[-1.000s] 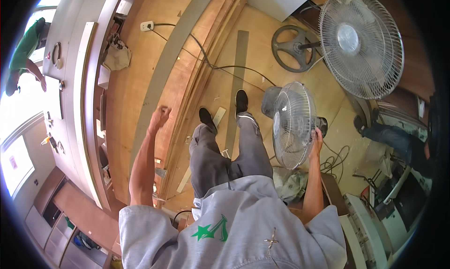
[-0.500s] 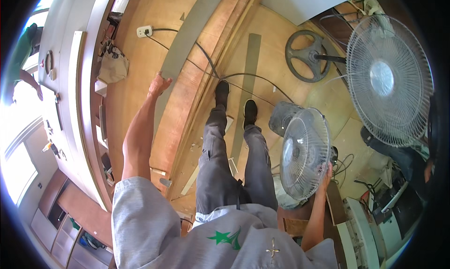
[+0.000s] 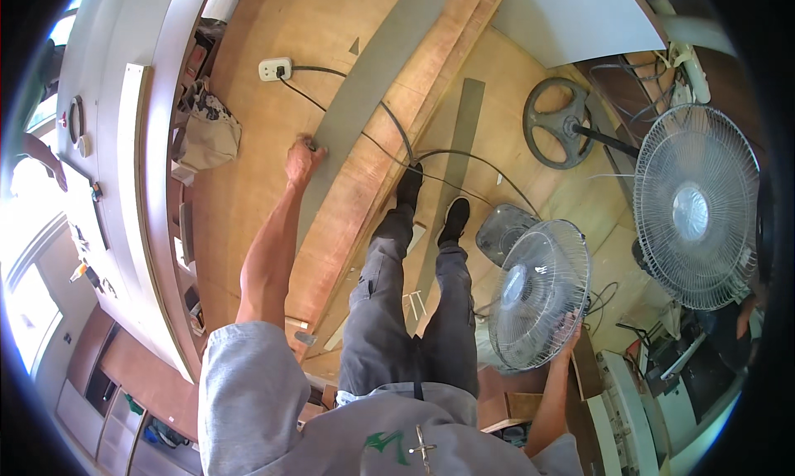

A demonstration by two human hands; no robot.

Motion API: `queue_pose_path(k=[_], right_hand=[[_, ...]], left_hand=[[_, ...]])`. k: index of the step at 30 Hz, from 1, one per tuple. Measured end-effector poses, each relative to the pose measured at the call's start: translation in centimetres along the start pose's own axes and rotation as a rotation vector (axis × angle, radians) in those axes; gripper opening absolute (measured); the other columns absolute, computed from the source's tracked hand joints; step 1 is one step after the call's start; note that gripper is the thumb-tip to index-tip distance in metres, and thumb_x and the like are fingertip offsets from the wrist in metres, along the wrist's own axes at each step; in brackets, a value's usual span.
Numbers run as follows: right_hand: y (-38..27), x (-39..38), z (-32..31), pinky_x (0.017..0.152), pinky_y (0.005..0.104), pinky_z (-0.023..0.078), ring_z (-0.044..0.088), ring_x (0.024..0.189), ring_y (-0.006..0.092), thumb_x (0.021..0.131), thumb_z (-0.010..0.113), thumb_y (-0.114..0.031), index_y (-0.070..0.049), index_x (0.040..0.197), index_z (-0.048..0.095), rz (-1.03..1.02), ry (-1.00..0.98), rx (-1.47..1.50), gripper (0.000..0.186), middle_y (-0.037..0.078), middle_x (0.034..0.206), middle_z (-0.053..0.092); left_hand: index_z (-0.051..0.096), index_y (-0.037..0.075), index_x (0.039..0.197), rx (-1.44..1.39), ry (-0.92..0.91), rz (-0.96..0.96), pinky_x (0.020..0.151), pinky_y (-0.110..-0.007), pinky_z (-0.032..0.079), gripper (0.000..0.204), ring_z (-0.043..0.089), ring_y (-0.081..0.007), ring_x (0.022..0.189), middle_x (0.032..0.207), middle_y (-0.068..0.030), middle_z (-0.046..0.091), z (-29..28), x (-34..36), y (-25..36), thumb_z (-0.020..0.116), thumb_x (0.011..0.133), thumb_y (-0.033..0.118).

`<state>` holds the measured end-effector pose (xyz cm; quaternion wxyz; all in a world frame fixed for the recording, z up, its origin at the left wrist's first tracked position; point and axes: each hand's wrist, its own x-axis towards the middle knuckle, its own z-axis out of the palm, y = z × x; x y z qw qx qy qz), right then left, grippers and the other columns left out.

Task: The person uses a tape measure to determine the length of a curved wooden panel and marks it with a pencil.

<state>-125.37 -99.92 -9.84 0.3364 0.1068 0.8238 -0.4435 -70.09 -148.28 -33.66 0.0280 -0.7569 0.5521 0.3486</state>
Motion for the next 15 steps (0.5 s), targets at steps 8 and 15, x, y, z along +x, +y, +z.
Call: queue_pose_path(k=[8, 15], right_hand=[[-1.3, -0.7, 1.6, 0.063, 0.0283, 0.047, 0.054, 0.08, 0.0138, 0.092, 0.06, -0.011, -0.012, 0.114, 0.053, -0.068, 0.014, -0.101, 0.023, 0.002, 0.092, 0.051], [-1.2, -0.5, 2.4, 0.07, 0.0287, 0.048, 0.053, 0.086, 0.013, 0.092, 0.061, -0.01, -0.012, 0.117, 0.053, -0.02, -0.029, 0.026, 0.027, 0.0, 0.098, 0.049]], left_hand=[[0.059, -0.002, 0.114, -0.253, -0.199, -0.012, 0.073, -0.035, 0.05, 0.065, 0.064, -0.0239, 0.083, 0.095, -0.0153, 0.067, -3.1, 7.5, 2.5, 0.076, 0.072, 0.044], [0.065, 0.003, 0.092, 0.081, -0.163, 0.148, 0.076, -0.039, 0.05, 0.042, 0.065, -0.0257, 0.087, 0.092, -0.012, 0.068, 0.1, 7.4, 1.8, 0.081, 0.066, 0.032]])
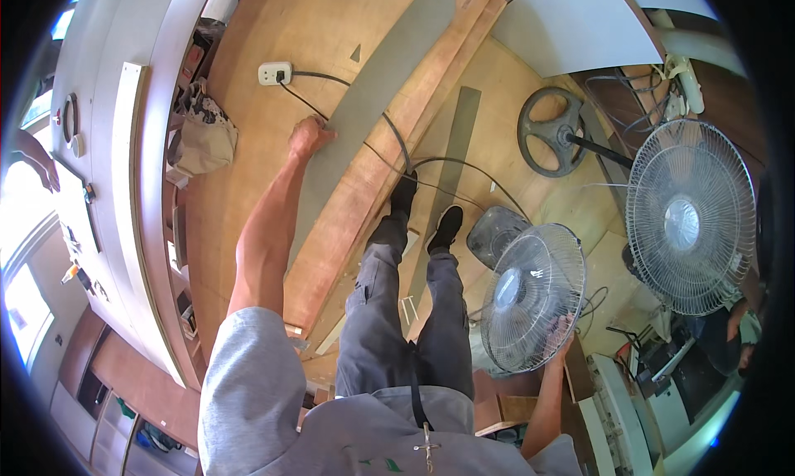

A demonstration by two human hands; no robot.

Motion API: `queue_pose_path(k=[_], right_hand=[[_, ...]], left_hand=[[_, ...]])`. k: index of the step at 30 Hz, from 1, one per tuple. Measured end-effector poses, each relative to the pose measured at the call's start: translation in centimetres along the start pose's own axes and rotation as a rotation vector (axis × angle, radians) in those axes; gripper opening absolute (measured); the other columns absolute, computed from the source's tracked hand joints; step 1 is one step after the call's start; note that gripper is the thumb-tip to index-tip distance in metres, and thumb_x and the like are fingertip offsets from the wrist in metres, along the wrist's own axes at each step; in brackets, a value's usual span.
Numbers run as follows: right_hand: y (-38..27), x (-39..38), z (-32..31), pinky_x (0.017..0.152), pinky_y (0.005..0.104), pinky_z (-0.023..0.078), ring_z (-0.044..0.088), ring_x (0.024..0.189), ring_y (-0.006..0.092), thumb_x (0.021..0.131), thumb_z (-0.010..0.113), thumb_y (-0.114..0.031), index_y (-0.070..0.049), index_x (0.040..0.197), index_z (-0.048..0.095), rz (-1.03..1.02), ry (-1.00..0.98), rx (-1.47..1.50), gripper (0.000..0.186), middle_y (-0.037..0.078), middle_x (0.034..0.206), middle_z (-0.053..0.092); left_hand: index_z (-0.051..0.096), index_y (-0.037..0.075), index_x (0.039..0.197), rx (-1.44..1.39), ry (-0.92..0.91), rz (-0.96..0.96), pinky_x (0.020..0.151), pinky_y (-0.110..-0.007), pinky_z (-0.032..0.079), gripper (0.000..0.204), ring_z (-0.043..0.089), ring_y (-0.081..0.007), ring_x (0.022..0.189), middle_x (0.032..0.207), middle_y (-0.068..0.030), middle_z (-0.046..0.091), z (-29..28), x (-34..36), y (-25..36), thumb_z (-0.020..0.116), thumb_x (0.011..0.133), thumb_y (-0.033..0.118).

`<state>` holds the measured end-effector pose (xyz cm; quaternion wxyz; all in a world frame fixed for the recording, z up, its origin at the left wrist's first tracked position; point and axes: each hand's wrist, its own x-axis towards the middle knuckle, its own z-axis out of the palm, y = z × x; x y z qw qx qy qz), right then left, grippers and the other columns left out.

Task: The person uses a tape measure to determine the length of a curved wooden panel and marks it with a pencil.

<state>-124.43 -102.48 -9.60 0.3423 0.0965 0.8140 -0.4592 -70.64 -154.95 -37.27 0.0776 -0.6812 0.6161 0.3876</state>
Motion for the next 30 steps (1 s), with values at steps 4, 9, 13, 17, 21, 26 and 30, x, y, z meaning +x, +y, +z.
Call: queue_pose_path(k=[4, 9, 13, 17, 21, 26, 30], right_hand=[[0.5, -0.1, -0.4, 0.064, 0.0259, 0.048, 0.056, 0.079, 0.0116, 0.093, 0.062, -0.014, -0.013, 0.111, 0.054, -0.021, 0.008, 0.013, 0.02, -0.001, 0.092, 0.053], [1.1, -0.1, -0.4, 0.055, 0.0216, 0.046, 0.057, 0.068, 0.0081, 0.096, 0.057, -0.022, -0.015, 0.102, 0.055, -0.08, 0.075, -0.04, 0.01, -0.003, 0.084, 0.057], [0.1, -1.2, 0.0, 0.049, 0.0186, 0.042, 0.055, 0.061, 0.0066, 0.095, 0.058, -0.024, -0.016, 0.102, 0.056, -0.021, 0.085, -0.103, 0.011, -0.005, 0.077, 0.056], [0.3, -0.2, -0.3, 0.044, 0.016, 0.037, 0.052, 0.056, 0.0049, 0.093, 0.061, -0.025, -0.016, 0.106, 0.057, -0.036, 0.005, -0.145, 0.016, -0.005, 0.076, 0.057], [1.3, -0.1, -0.5, 0.044, 0.0155, 0.036, 0.051, 0.056, 0.0036, 0.093, 0.061, -0.022, -0.015, 0.108, 0.057, -0.036, 0.016, -0.149, 0.017, -0.004, 0.075, 0.057], [1.5, -0.3, 0.4, 0.05, 0.0176, 0.041, 0.053, 0.059, 0.005, 0.093, 0.061, -0.022, -0.014, 0.105, 0.057, -0.013, 0.022, -0.116, 0.015, -0.004, 0.075, 0.056], [-0.3, -0.6, 2.3, 0.058, 0.02, 0.045, 0.054, 0.067, 0.0061, 0.095, 0.059, -0.019, -0.012, 0.104, 0.057, 0.02, 0.056, 0.069, 0.012, -0.004, 0.079, 0.055]], left_hand=[[0.065, 0.008, 0.091, -0.098, -0.012, 0.039, 0.075, -0.038, 0.049, 0.036, 0.064, -0.0252, 0.084, 0.087, -0.0094, 0.067, -0.2, -0.9, 0.4, 0.08, 0.066, 0.029], [0.061, 0.008, 0.086, -0.131, -0.21, 0.124, 0.055, -0.032, 0.043, 0.031, 0.054, -0.0134, 0.062, 0.069, -0.0025, 0.058, -4.6, -2.8, 1.0, 0.078, 0.072, 0.03], [0.063, 0.008, 0.088, -0.076, -0.244, 0.025, 0.05, -0.029, 0.04, 0.029, 0.049, -0.009, 0.057, 0.066, 0.001, 0.055, -13.3, -4.5, 0.9, 0.077, 0.077, 0.031], [0.07, 0.009, 0.097, -0.098, 0.09, 0.024, 0.061, -0.034, 0.048, 0.034, 0.06, -0.0173, 0.068, 0.078, -0.0063, 0.067, -20.1, -2.2, -8.6, 0.076, 0.076, 0.035], [0.069, 0.009, 0.09, 0.111, 0.506, 0.072, 0.063, -0.037, 0.05, 0.031, 0.065, -0.0243, 0.069, 0.076, -0.0137, 0.068, -18.3, -2.5, -8.7, 0.075, 0.078, 0.037], [0.07, 0.005, 0.093, -0.291, -0.072, -0.166, 0.067, -0.034, 0.048, 0.047, 0.059, -0.0164, 0.071, 0.077, -0.0063, 0.066, -6.0, -2.9, -0.1, 0.071, 0.081, 0.05], [0.07, 0.001, 0.093, -0.705, 0.037, -0.207, 0.066, -0.032, 0.046, 0.051, 0.058, -0.0169, 0.072, 0.076, -0.0081, 0.064, 3.3, -0.5, 3.5, 0.066, 0.083, 0.05]])
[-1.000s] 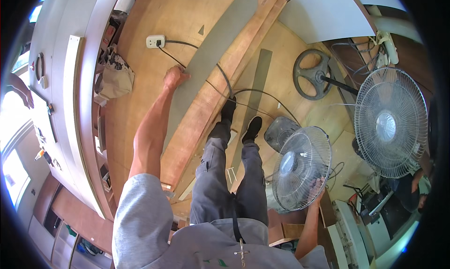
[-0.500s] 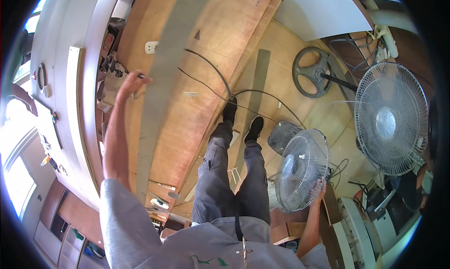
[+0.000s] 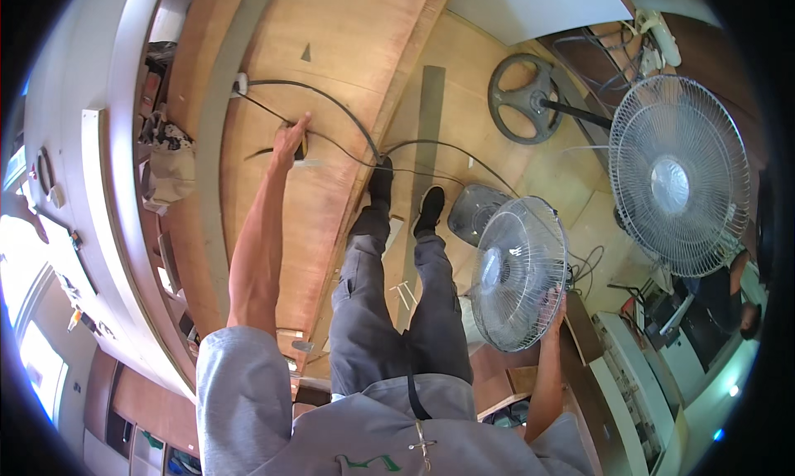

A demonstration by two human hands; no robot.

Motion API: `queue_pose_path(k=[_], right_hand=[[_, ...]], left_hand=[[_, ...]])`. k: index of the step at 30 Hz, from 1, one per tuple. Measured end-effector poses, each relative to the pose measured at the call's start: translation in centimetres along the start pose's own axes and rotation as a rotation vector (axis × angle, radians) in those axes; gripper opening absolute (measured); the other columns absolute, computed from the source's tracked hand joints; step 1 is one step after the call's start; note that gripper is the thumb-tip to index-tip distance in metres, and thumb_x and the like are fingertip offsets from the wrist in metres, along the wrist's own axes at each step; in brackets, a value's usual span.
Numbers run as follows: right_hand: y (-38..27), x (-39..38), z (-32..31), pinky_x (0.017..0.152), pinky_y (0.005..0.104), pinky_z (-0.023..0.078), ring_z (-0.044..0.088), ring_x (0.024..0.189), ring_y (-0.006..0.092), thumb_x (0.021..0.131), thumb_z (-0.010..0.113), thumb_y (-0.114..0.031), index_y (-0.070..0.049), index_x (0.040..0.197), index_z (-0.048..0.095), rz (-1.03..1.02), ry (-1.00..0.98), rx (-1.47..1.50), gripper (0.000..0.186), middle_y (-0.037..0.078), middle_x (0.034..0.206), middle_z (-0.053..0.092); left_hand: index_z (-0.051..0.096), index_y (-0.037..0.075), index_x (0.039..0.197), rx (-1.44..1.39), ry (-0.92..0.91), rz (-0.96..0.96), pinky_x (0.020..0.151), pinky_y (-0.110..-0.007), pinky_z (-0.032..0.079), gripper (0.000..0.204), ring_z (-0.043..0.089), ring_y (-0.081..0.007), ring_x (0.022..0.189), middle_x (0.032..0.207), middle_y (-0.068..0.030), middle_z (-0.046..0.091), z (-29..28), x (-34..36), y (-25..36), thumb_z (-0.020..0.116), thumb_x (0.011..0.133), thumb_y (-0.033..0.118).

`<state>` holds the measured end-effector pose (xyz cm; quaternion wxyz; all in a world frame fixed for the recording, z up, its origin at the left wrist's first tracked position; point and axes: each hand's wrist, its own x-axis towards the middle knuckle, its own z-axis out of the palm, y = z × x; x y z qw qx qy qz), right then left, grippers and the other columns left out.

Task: The person uses a tape measure to determine the length of a curved wooden panel and marks it with a pencil.

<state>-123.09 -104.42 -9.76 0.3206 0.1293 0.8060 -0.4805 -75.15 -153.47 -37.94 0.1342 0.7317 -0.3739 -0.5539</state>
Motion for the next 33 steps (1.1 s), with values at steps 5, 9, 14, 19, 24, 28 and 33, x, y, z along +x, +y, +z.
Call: queue_pose_path(k=[5, 9, 14, 19, 24, 28, 33], right_hand=[[-0.3, -1.3, -0.6, 0.067, 0.0236, 0.049, 0.055, 0.078, 0.0075, 0.096, 0.056, -0.015, -0.008, 0.11, 0.058, -0.03, -0.03, -0.321, 0.016, -0.003, 0.089, 0.056], [2.2, 0.8, -2.9, 0.065, 0.0231, 0.049, 0.056, 0.078, 0.008, 0.095, 0.057, -0.014, -0.007, 0.116, 0.057, -0.124, -0.113, -0.249, 0.022, -0.001, 0.091, 0.058], [5.2, 2.0, -6.1, 0.063, 0.0232, 0.047, 0.057, 0.074, 0.0091, 0.096, 0.057, -0.017, -0.011, 0.12, 0.059, -0.095, -0.073, -0.178, 0.025, -0.001, 0.091, 0.061], [3.9, 3.6, -9.2, 0.06, 0.0218, 0.046, 0.057, 0.069, 0.0083, 0.097, 0.056, -0.023, -0.011, 0.119, 0.061, -0.088, -0.001, -0.167, 0.025, 0.0, 0.084, 0.063], [0.7, 7.1, -12.2, 0.05, 0.0225, 0.047, 0.059, 0.062, 0.0119, 0.095, 0.056, -0.022, -0.011, 0.103, 0.06, 0.037, 0.073, -0.097, 0.014, 0.001, 0.081, 0.062], [-2.2, 11.1, -14.4, 0.048, 0.0229, 0.045, 0.058, 0.059, 0.0118, 0.093, 0.058, -0.014, -0.012, 0.106, 0.062, 0.072, 0.1, -0.132, 0.014, 0.003, 0.08, 0.063], [-2.6, 18.9, -18.5, 0.042, 0.0232, 0.043, 0.058, 0.058, 0.0129, 0.094, 0.059, -0.018, -0.016, 0.108, 0.061, -0.097, -0.011, -0.032, 0.014, 0.004, 0.074, 0.061]], left_hand=[[0.069, 0.001, 0.093, 0.182, -0.138, 0.176, 0.063, -0.033, 0.045, 0.044, 0.056, -0.0155, 0.068, 0.071, -0.0066, 0.062, 6.1, -1.6, 6.3, 0.059, 0.089, 0.043], [0.069, 0.005, 0.092, 0.544, -0.599, 0.219, 0.062, -0.032, 0.044, 0.044, 0.055, -0.0135, 0.067, 0.072, -0.0053, 0.061, 10.3, -6.1, 10.7, 0.054, 0.093, 0.046], [0.066, 0.004, 0.092, 0.475, -0.84, 0.382, 0.066, -0.025, 0.044, 0.044, 0.054, -0.0099, 0.071, 0.074, -0.0016, 0.06, 15.4, -12.6, 14.1, 0.053, 0.095, 0.046], [0.068, 0.001, 0.098, 0.373, -0.977, 0.372, 0.064, -0.027, 0.047, 0.036, 0.058, -0.0119, 0.07, 0.076, -0.0055, 0.064, 20.2, -15.5, 14.2, 0.056, 0.095, 0.035], [0.065, -0.001, 0.112, 0.475, -0.83, 0.433, 0.064, -0.031, 0.049, 0.038, 0.063, -0.0152, 0.068, 0.081, -0.0122, 0.067, 23.8, -15.7, 10.7, 0.057, 0.092, 0.031], [0.063, -0.002, 0.114, 0.474, -0.78, 0.375, 0.067, -0.034, 0.05, 0.04, 0.066, -0.0208, 0.069, 0.079, -0.0174, 0.066, 22.0, -14.4, 3.4, 0.057, 0.09, 0.03], [0.064, -0.001, 0.112, 0.645, -0.707, 0.337, 0.065, -0.033, 0.05, 0.038, 0.066, -0.0202, 0.071, 0.081, -0.0146, 0.068, 13.7, -16.0, -4.0, 0.054, 0.091, 0.03]])
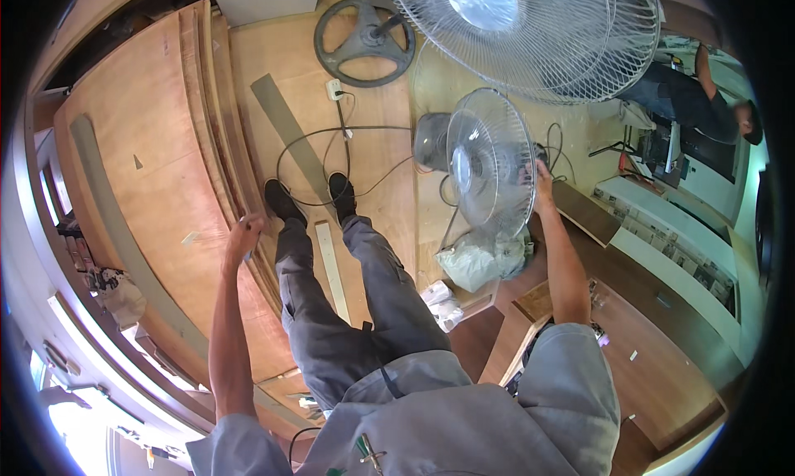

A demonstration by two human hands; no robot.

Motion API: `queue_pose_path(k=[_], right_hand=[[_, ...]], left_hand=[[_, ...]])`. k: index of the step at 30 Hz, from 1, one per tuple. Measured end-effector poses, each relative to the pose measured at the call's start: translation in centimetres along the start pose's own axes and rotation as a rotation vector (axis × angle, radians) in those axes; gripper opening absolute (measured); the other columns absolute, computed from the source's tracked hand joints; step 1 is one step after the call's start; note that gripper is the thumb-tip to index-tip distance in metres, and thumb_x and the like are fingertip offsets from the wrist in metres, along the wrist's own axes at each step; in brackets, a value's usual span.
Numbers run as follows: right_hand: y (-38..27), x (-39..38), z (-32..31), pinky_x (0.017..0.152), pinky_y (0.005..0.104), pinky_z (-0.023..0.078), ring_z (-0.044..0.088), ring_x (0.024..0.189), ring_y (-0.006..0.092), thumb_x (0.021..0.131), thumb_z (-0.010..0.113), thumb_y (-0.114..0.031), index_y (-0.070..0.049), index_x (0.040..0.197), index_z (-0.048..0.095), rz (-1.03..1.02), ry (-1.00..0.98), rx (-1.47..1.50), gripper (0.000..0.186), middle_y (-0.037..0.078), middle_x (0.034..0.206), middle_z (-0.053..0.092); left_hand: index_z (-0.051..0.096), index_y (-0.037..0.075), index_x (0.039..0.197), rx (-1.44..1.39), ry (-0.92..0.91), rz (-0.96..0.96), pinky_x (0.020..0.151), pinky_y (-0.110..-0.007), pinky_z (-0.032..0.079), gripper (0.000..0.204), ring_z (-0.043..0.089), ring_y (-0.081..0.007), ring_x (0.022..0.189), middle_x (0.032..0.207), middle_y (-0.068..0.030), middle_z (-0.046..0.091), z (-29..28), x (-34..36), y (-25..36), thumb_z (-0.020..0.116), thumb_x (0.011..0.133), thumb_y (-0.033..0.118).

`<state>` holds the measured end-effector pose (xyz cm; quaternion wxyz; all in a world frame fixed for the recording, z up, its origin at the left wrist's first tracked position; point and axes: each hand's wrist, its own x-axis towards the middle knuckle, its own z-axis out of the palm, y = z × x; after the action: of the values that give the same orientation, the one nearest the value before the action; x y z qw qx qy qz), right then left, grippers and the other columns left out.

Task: The person uses a tape measure to determine the length of a curved wooden panel and marks it with a pencil.

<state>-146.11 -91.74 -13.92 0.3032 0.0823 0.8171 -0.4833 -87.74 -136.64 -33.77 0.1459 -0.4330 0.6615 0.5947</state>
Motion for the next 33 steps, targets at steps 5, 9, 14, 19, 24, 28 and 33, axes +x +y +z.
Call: queue_pose_path(k=[5, 9, 14, 19, 24, 28, 33], right_hand=[[1.0, 9.5, -4.5, 0.064, 0.0249, 0.048, 0.058, 0.074, 0.0108, 0.093, 0.058, -0.01, -0.011, 0.116, 0.061, -0.152, -0.057, -0.11, 0.023, 0.002, 0.088, 0.063], [-0.4, 16.3, -7.0, 0.071, 0.025, 0.047, 0.057, 0.081, 0.0103, 0.092, 0.06, -0.009, -0.008, 0.113, 0.063, -0.23, -0.084, -0.29, 0.022, 0.001, 0.093, 0.063], [-1.1, 22.9, -7.1, 0.075, 0.0252, 0.046, 0.057, 0.082, 0.0107, 0.092, 0.062, -0.016, -0.011, 0.116, 0.062, -0.171, -0.114, -0.399, 0.024, 0.0, 0.092, 0.063], [-1.6, 26.6, -6.6, 0.081, 0.0274, 0.045, 0.059, 0.083, 0.0129, 0.092, 0.061, -0.022, -0.012, 0.117, 0.062, -0.169, -0.148, -0.474, 0.027, 0.001, 0.091, 0.065], [-6.8, 27.9, -5.1, 0.092, 0.0312, 0.041, 0.057, 0.103, 0.0138, 0.091, 0.062, -0.027, -0.013, 0.127, 0.057, 0.067, -0.167, -0.739, 0.039, 0.002, 0.114, 0.063], [-9.0, 29.9, -6.3, 0.094, 0.0332, 0.041, 0.056, 0.106, 0.0166, 0.091, 0.06, -0.025, -0.013, 0.128, 0.057, -0.03, -0.11, -1.069, 0.039, 0.004, 0.118, 0.061], [-11.5, 31.5, -8.6, 0.096, 0.0358, 0.041, 0.055, 0.109, 0.02, 0.09, 0.058, -0.023, -0.014, 0.129, 0.056, -0.214, -0.038, -1.331, 0.04, 0.006, 0.124, 0.057]], left_hand=[[0.063, 0.0, 0.113, 0.01, 0.077, -0.295, 0.057, -0.03, 0.047, 0.041, 0.06, -0.014, 0.063, 0.073, -0.0102, 0.065, 0.9, -8.9, -4.9, 0.056, 0.094, 0.036], [0.06, 0.0, 0.118, -0.017, 0.052, -0.471, 0.053, -0.028, 0.045, 0.041, 0.057, -0.012, 0.059, 0.068, -0.0073, 0.062, 2.6, -14.2, -3.7, 0.055, 0.095, 0.034], [0.057, 0.001, 0.123, -0.169, 0.04, -0.564, 0.052, -0.026, 0.045, 0.04, 0.056, -0.0112, 0.059, 0.072, -0.0049, 0.061, 7.0, -17.9, -3.4, 0.055, 0.096, 0.03], [0.056, 0.001, 0.125, -0.244, 0.006, -0.593, 0.055, -0.026, 0.045, 0.042, 0.056, -0.0108, 0.061, 0.074, -0.0044, 0.06, 10.5, -20.7, -4.5, 0.054, 0.097, 0.032], [0.055, -0.001, 0.126, -0.26, 0.028, -0.66, 0.059, -0.027, 0.046, 0.044, 0.057, -0.0121, 0.066, 0.075, -0.0074, 0.062, 10.7, -23.3, -2.4, 0.054, 0.096, 0.032], [0.055, -0.001, 0.126, -0.308, 0.07, -0.69, 0.059, -0.027, 0.047, 0.044, 0.058, -0.0126, 0.066, 0.075, -0.0078, 0.062, 9.9, -24.9, -2.6, 0.055, 0.096, 0.031], [0.054, -0.001, 0.126, -0.29, 0.064, -0.691, 0.06, -0.027, 0.047, 0.043, 0.057, -0.0129, 0.064, 0.077, -0.0077, 0.062, 11.3, -24.2, -3.7, 0.055, 0.096, 0.03]])
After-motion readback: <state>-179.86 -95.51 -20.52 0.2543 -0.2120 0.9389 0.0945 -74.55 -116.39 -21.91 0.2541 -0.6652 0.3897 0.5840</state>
